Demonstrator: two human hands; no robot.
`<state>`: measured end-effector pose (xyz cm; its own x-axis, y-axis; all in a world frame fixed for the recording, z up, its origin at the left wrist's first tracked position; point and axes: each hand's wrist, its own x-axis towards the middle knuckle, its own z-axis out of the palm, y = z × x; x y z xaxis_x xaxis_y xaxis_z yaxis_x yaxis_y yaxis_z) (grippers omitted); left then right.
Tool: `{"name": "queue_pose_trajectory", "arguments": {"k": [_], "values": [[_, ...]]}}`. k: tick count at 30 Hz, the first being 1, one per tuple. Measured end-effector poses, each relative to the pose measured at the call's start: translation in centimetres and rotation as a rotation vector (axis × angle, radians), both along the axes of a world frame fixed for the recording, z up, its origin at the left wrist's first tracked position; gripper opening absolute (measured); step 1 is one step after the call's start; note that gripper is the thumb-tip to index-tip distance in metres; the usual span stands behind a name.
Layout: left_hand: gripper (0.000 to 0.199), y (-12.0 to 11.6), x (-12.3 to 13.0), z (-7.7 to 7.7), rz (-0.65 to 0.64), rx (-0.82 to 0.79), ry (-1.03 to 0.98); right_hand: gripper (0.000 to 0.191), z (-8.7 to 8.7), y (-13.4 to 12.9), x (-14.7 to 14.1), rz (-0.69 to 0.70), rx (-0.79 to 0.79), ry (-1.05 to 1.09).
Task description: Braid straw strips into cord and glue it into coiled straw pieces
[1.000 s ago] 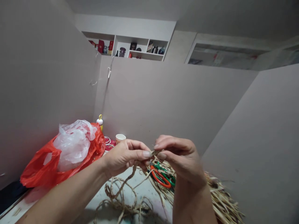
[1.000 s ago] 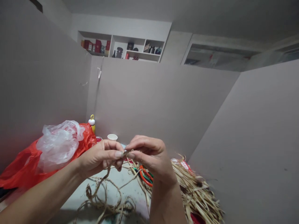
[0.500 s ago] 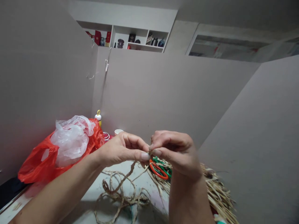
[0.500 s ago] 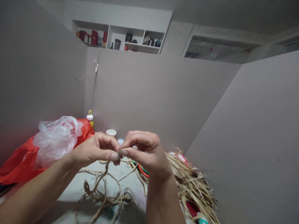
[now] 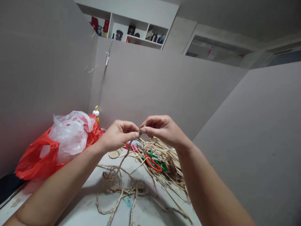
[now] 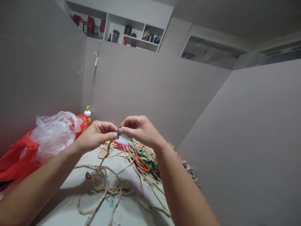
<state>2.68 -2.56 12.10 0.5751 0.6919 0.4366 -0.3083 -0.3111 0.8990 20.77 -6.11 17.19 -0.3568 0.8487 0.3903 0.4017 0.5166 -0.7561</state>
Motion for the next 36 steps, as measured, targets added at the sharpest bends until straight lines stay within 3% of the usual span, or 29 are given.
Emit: {"name": "queue_pose_trajectory", "arguments": {"k": [6, 14, 19, 24, 26, 30, 36], "values": [[0.014, -1.4, 1.9, -1.3, -0.146, -0.134, 0.017, 0.023, -2.7, -3.8, 1.4, -0.161, 0.070, 0.066], [0.021, -4.0, 4.1, -3.2, -0.279, -0.304, 0.105, 0.028, -6.8, -7.8, 3.0, -0.258, 0.004, 0.249], [0.017, -5.7, 4.1, -4.4, -0.254, -0.297, 0.128, 0.028, -8.9, -8.9, 3.4, -0.251, -0.057, 0.330], [0.021, -6.5, 3.5, -7.2, -0.157, -0.415, 0.156, 0.031, -10.7, -8.0, 4.3, -0.111, -0.330, 0.310], [0.023, -6.6, 3.1, -8.3, -0.098, -0.462, 0.176, 0.036, -10.7, -7.6, 5.0, -0.137, -0.359, 0.328], [0.022, -6.3, 2.6, -10.5, -0.005, -0.510, 0.263, 0.042, -9.5, -7.8, 6.8, -0.359, -0.247, 0.341], [0.023, -5.6, 2.6, -12.6, 0.026, -0.463, 0.339, 0.036, -6.7, -11.3, 9.7, -0.560, -0.032, 0.058]]}}
